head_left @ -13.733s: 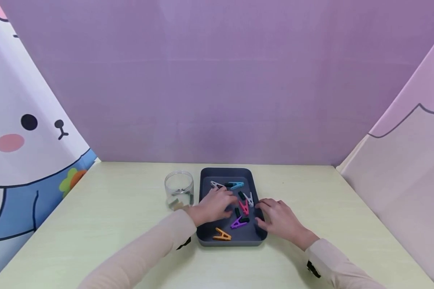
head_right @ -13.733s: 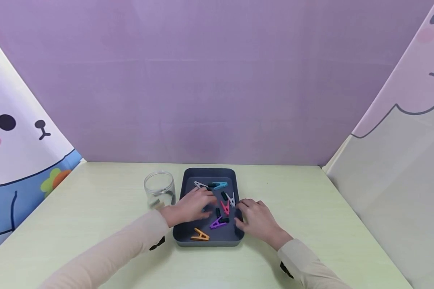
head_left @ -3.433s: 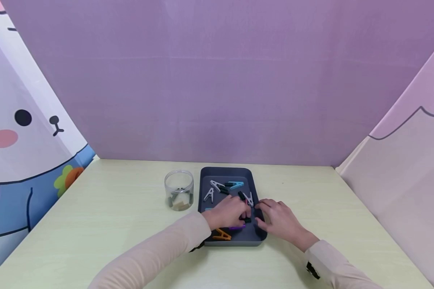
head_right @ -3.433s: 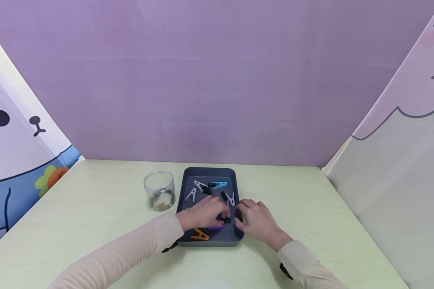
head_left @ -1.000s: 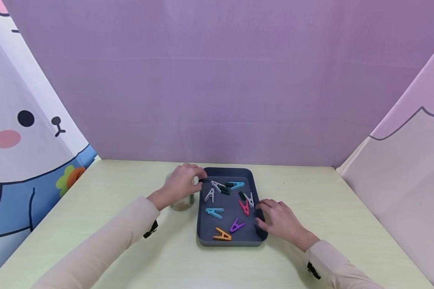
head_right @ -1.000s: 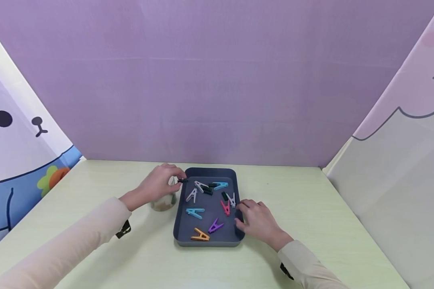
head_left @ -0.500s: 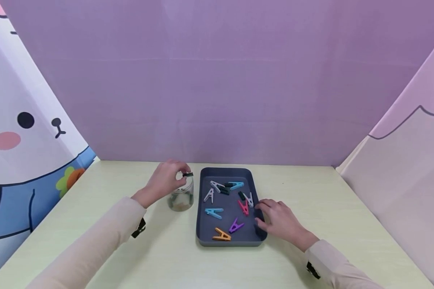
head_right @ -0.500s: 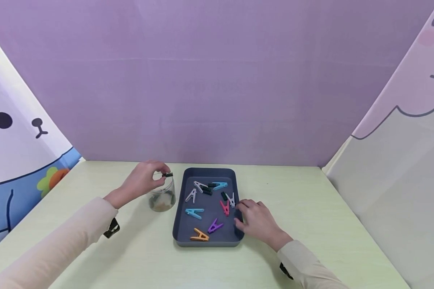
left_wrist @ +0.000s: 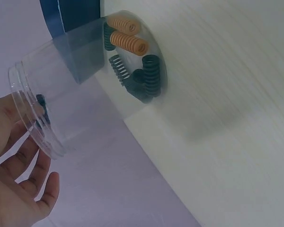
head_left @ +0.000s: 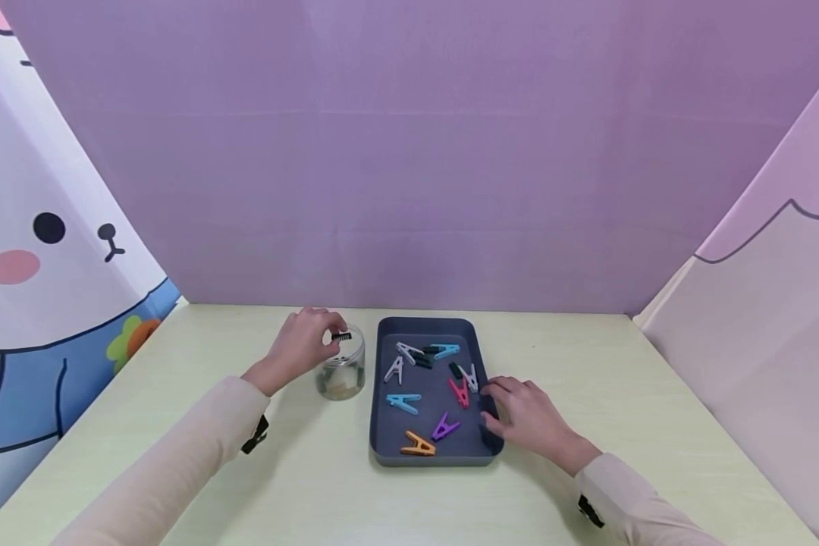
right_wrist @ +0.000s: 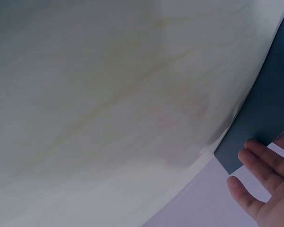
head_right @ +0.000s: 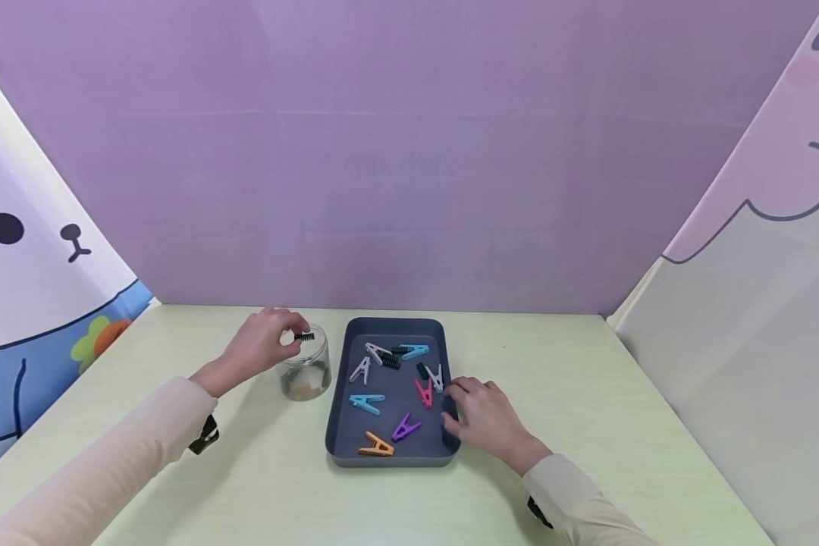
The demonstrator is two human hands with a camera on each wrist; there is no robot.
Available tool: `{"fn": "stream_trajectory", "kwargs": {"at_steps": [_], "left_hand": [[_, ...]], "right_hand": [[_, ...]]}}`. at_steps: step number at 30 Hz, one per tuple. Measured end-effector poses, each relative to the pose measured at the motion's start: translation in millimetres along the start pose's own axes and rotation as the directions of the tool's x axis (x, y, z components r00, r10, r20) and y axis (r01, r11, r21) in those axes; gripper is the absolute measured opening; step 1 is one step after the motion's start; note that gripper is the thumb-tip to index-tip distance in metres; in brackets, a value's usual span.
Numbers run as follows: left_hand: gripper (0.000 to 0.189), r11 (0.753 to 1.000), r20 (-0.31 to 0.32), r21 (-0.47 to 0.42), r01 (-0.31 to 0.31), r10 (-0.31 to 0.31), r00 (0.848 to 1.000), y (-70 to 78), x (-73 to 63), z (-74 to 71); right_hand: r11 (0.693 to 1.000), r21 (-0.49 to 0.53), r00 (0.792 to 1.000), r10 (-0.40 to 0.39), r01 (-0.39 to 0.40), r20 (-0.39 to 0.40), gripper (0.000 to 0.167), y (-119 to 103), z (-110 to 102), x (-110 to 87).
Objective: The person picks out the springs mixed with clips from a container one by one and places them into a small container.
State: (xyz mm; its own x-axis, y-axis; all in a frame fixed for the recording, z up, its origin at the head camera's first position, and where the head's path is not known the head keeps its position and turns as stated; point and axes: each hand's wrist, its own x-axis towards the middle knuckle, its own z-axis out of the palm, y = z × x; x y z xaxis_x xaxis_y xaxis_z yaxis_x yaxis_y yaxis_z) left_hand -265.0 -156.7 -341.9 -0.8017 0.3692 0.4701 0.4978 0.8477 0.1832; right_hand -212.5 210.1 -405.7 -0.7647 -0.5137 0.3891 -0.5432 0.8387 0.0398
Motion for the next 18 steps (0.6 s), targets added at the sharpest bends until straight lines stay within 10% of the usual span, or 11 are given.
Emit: {"fn": "stream_trajectory", "kwargs": {"at_steps": [18], "left_hand": [[0.019, 0.998, 0.085, 0.046, 0.050, -0.054, 0.995, 1.2, 1.3, 1.9]], "right_hand": [[1.000, -0.007, 1.000, -0.014, 0.014, -0.010, 0.035, -0.9, -1.0, 0.7]]}}
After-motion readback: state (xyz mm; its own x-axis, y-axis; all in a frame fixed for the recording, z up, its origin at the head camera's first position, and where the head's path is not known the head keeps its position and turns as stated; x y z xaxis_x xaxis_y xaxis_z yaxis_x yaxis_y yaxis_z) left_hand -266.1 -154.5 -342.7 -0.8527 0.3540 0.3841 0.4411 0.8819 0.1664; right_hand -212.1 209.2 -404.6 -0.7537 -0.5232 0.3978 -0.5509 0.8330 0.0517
